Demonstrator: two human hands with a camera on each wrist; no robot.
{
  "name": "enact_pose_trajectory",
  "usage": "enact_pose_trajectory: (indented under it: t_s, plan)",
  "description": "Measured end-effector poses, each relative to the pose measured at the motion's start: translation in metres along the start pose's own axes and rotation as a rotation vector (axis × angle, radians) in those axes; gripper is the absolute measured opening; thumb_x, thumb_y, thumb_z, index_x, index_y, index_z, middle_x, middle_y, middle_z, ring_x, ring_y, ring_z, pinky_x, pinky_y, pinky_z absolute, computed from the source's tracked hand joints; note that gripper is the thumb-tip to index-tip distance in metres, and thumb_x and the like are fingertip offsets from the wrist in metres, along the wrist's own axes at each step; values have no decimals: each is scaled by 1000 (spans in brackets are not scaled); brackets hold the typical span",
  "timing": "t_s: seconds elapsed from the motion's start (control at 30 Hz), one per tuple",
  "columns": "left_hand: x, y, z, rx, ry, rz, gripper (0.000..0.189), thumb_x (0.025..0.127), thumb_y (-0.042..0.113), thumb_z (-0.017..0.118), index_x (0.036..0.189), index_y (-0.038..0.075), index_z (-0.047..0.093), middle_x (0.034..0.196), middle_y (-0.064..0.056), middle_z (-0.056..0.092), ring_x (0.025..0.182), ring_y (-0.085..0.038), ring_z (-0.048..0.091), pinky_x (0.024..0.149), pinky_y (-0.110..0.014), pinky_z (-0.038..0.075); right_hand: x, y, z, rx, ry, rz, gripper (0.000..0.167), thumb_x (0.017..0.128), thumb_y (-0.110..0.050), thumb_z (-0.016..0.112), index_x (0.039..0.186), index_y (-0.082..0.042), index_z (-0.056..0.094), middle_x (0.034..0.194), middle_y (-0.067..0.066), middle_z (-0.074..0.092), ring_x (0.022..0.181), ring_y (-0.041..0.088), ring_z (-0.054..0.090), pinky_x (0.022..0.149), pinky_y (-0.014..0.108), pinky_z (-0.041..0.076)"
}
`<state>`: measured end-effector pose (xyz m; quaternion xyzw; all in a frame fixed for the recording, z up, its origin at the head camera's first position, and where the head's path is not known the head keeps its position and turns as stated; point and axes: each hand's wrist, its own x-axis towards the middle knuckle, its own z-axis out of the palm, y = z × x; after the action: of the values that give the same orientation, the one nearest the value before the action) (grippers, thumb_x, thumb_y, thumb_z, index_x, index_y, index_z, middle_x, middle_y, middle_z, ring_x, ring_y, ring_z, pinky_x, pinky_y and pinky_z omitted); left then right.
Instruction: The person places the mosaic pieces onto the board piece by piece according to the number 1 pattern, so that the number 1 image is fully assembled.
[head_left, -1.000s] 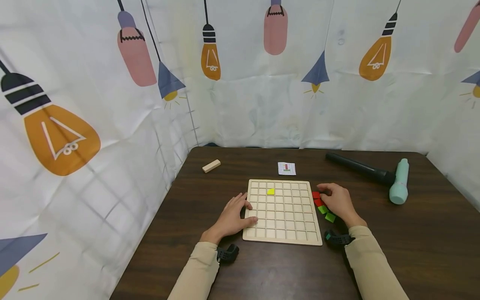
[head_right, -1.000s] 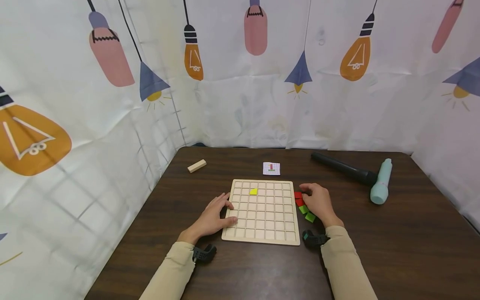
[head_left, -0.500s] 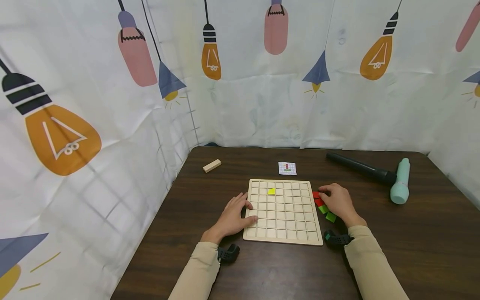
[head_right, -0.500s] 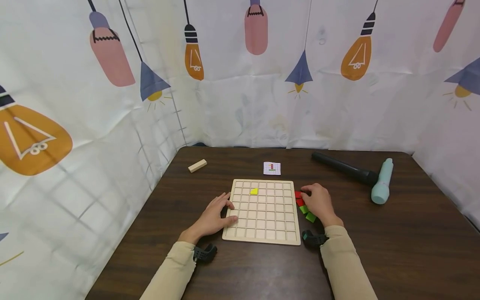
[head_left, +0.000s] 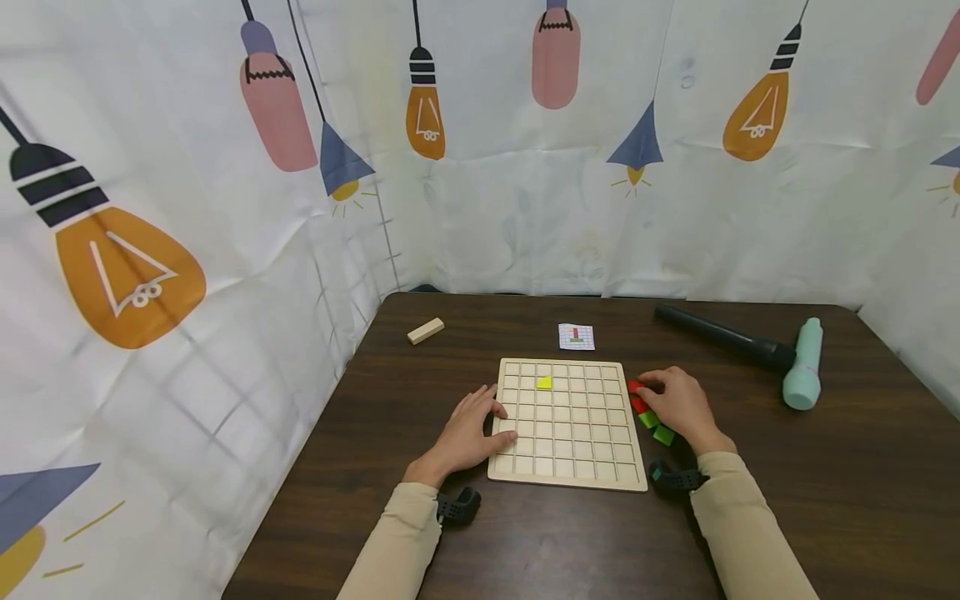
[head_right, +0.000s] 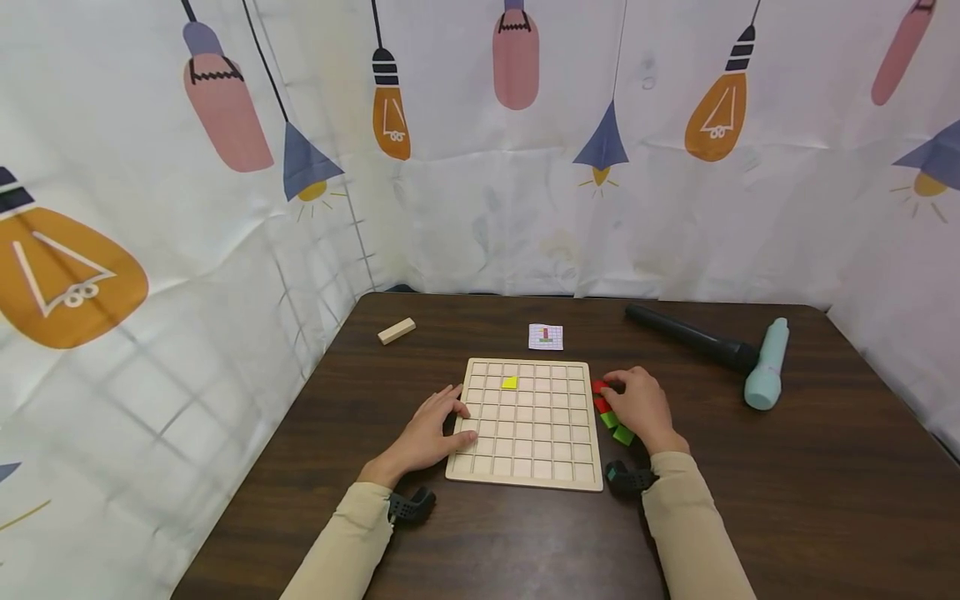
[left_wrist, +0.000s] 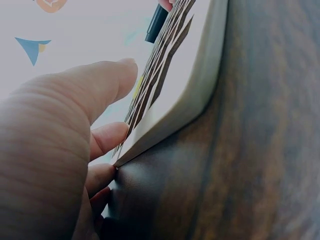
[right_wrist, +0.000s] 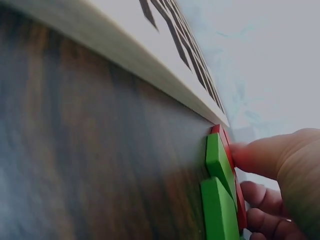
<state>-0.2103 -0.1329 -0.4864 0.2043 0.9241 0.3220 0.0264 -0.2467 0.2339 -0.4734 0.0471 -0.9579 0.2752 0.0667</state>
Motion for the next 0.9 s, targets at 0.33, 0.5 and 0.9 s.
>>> enact_pose_trajectory:
  t_s: [0.33, 0.5, 0.9]
  plan:
    - [-1, 2, -2, -30, 8, 8, 30, 90, 43, 67, 104, 17, 58, 157, -10, 31, 148, -26, 20, 119, -52, 13, 0, -1, 0, -5, 3, 38, 37, 93, -24, 66, 119, 2, 67, 118, 28, 59, 103, 45, 56, 85, 58, 48]
    - [-1, 4, -2, -33, 12, 2, 30, 90, 43, 67, 104, 18, 58, 157, -9, 31, 148, -26, 20, 119, -52, 13, 1, -2, 1, 15, -10, 82, 39, 93, -26, 66, 121, 0, 67, 119, 29, 59, 102, 43, 56, 82, 55, 49]
    - [-1, 3, -2, -20, 7, 4, 31, 90, 42, 68, 105, 17, 58, 158, -10, 31, 148, -27, 20, 119, -52, 13, 1, 1, 2, 2, 33, 109, 37, 92, -30, 67, 112, 1, 69, 103, 22, 66, 79, 30, 58, 62, 37, 48]
